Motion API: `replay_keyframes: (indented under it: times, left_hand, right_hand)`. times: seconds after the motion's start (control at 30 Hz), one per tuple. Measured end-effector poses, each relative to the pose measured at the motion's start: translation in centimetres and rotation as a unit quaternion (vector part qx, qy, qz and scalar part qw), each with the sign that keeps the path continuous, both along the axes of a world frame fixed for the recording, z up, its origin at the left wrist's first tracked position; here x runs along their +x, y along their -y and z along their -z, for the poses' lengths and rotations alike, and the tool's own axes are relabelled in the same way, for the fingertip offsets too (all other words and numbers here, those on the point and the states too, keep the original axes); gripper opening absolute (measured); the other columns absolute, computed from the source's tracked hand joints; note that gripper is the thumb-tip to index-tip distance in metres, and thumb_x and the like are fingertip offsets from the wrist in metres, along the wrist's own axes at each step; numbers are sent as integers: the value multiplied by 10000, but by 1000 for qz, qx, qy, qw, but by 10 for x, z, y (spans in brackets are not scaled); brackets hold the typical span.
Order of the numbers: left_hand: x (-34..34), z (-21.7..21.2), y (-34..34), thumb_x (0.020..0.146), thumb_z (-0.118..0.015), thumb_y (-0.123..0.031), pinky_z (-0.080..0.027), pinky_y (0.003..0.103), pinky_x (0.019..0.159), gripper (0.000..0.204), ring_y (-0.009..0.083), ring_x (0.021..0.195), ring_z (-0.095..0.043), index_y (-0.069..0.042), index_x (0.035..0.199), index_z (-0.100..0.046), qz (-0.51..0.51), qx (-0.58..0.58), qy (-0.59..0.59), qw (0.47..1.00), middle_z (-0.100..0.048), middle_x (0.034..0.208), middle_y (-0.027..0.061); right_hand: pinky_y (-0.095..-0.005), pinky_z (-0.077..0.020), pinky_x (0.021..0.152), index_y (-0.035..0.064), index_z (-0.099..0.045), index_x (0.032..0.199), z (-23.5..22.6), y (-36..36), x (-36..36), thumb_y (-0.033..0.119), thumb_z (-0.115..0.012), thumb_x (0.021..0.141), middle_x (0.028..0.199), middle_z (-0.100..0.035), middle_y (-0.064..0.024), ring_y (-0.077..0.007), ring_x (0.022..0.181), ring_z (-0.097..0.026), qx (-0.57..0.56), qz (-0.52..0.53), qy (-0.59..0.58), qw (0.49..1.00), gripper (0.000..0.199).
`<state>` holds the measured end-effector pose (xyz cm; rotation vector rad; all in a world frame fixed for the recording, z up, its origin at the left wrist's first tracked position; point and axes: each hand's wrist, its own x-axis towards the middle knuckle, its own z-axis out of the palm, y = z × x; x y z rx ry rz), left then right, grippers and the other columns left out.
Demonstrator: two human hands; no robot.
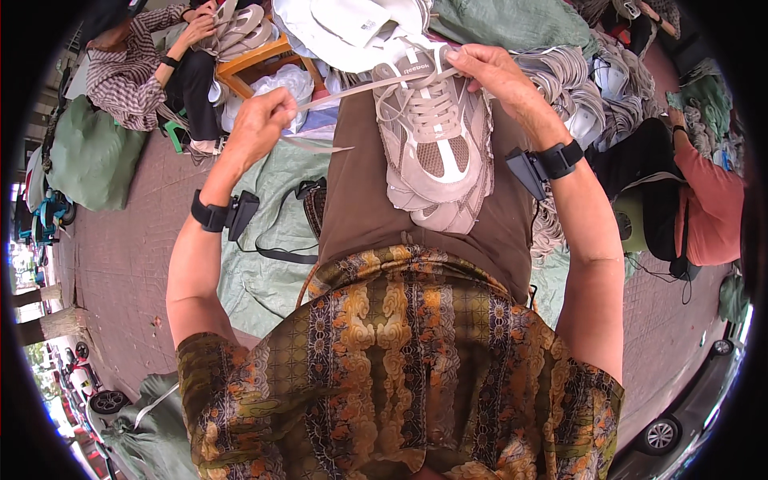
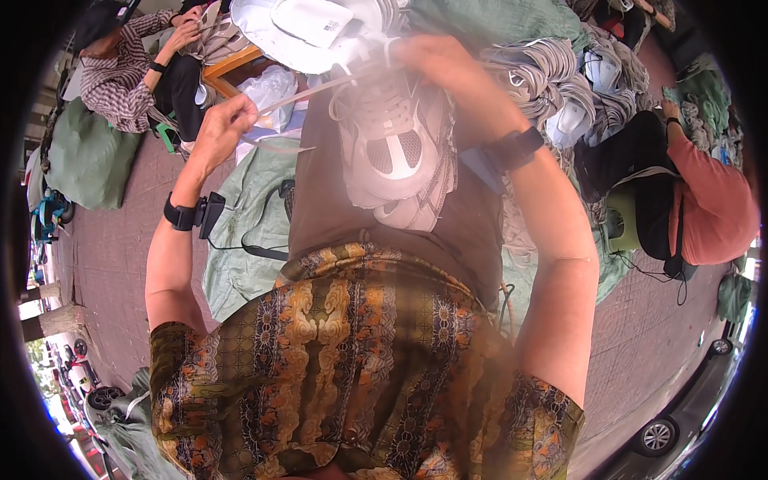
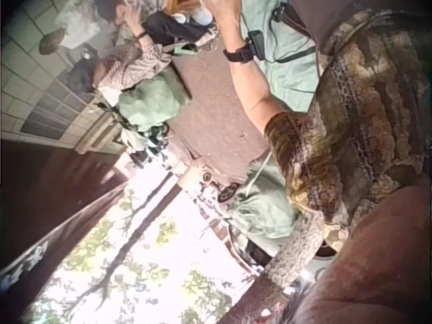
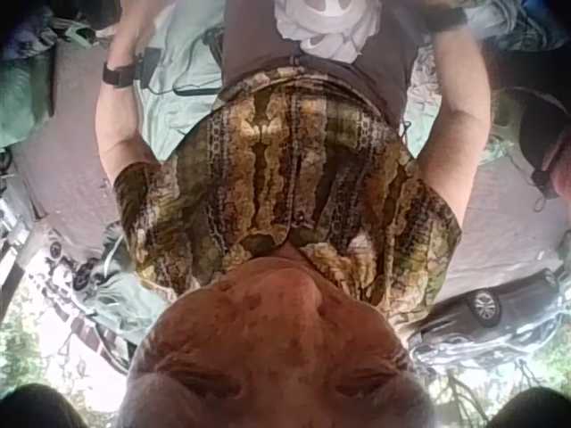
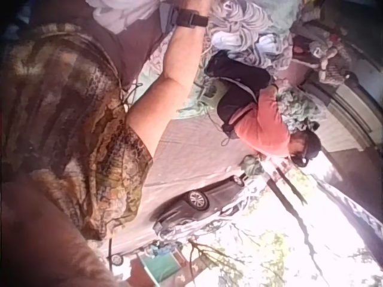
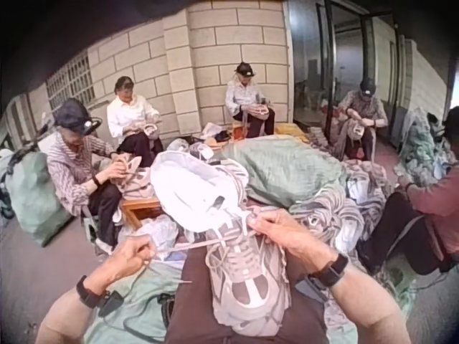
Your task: The person threads a beige shoelace through the eyelets of a grey Reebok sneaker held on their lap. They pull the laces tight, adjust the tongue, and tie a knot to secure the laces.
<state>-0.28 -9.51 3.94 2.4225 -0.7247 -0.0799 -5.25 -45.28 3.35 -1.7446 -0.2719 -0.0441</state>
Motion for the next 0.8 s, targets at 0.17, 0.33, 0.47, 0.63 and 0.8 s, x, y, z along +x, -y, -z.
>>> replay_keyframes:
  times: [0.17, 0.33, 0.47, 0.63, 0.8]
  left_hand:
    - [3, 13, -19, 863, -557, -12, -406, 261, 632, 24, 89, 675, -460, -8, 846, -541, -2, -8, -23, 1000, -501, 700, 1]
    - [20, 33, -53, 870, -574, -19, -408, 255, 635, 41, 74, 682, -454, -14, 844, -543, -34, 9, 2, 999, -496, 705, -8]
    - [24, 56, -66, 853, -575, -19, -442, 297, 663, 19, 141, 693, -531, -15, 863, -560, -39, -17, -36, 998, -554, 714, 40]
    - [7, 51, -7, 833, -602, -59, -476, 345, 730, 79, 246, 772, -611, -12, 897, -602, -2, -66, 123, 990, -634, 819, 105]
    - [-24, 13, 73, 869, -623, -124, -472, 277, 727, 148, 144, 819, -594, -41, 985, -658, 63, -168, -15, 984, -654, 918, 48]
  right_hand:
    - [-238, -400, 657, 121, -599, 791, -10, -8, -9, 461, -601, 917, 741, -500, 68, -53, 725, -443, 2, -32, 30, 999, 363]
    - [-232, -393, 633, 117, -594, 805, 0, -5, -6, 410, -601, 928, 742, -505, 74, -48, 698, -433, -19, -4, 50, 999, 318]
    - [-217, -393, 629, 116, -594, 822, 10, -3, 2, 341, -599, 940, 742, -509, 76, -39, 691, -433, -49, 36, 26, 998, 254]
    - [-217, -407, 642, 79, -615, 902, 7, -12, -3, 218, -591, 949, 793, -533, 71, -38, 716, -449, -8, 82, 57, 995, 148]
    - [-244, -440, 656, 33, -612, 996, -6, -16, -4, 89, -599, 906, 977, -575, 18, -83, 728, -490, -158, 3, 256, 954, 106]
